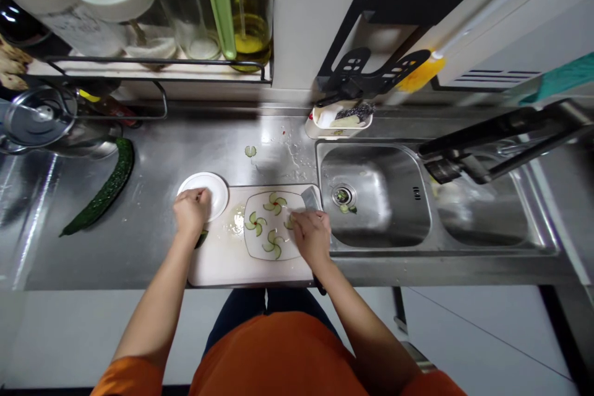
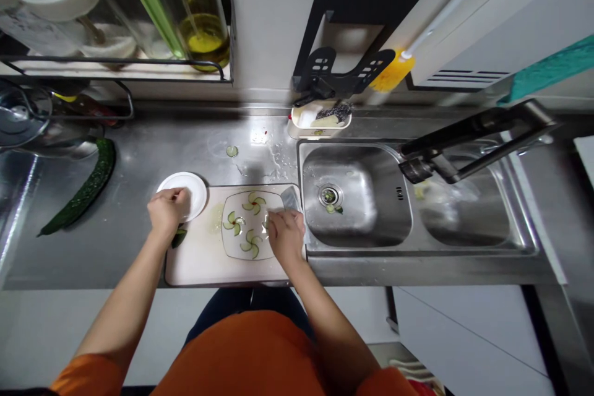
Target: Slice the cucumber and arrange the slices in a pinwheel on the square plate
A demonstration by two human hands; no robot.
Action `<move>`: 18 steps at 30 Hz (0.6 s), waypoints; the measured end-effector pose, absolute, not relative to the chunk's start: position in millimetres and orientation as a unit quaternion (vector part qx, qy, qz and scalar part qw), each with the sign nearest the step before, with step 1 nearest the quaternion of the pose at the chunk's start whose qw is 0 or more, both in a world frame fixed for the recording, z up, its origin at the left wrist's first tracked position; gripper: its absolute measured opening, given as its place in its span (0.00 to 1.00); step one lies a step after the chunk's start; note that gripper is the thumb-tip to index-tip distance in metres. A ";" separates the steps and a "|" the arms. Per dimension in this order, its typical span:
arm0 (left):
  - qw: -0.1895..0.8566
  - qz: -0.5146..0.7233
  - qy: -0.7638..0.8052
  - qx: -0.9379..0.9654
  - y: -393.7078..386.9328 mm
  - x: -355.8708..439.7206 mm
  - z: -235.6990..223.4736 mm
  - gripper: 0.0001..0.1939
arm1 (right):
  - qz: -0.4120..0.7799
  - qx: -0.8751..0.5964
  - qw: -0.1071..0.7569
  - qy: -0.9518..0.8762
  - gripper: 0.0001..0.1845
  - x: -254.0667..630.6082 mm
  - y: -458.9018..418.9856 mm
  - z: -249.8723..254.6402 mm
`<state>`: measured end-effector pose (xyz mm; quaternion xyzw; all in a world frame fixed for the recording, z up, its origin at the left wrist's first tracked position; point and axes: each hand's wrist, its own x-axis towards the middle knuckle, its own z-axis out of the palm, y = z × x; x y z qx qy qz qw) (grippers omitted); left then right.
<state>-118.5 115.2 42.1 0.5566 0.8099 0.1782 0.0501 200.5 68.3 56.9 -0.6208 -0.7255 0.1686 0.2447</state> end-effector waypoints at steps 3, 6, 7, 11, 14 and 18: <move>0.082 0.245 0.793 0.551 112.9 -98.5 51.1 0.12 | 0.157 -0.639 0.251 -0.710 0.13 219.1 63.0 57.0; 0.133 0.303 0.744 0.581 109.1 -65.6 59.2 0.10 | 0.158 -0.665 0.242 -0.689 0.12 234.3 55.5 55.5; 0.149 0.318 0.717 0.602 107.4 -52.5 60.5 0.09 | 0.161 -0.671 0.239 -0.684 0.12 237.8 53.0 54.7; 0.204 0.358 0.605 0.682 99.1 1.8 57.3 0.07 | 0.167 -0.676 0.238 -0.677 0.12 243.1 44.1 50.9; 0.202 0.361 0.529 0.741 92.2 35.6 48.6 0.06 | 0.165 -0.673 0.248 -0.677 0.12 240.4 39.3 48.7; 0.186 0.288 0.446 0.827 83.6 61.0 36.1 0.10 | 0.166 -0.662 0.259 -0.684 0.13 234.9 34.3 46.3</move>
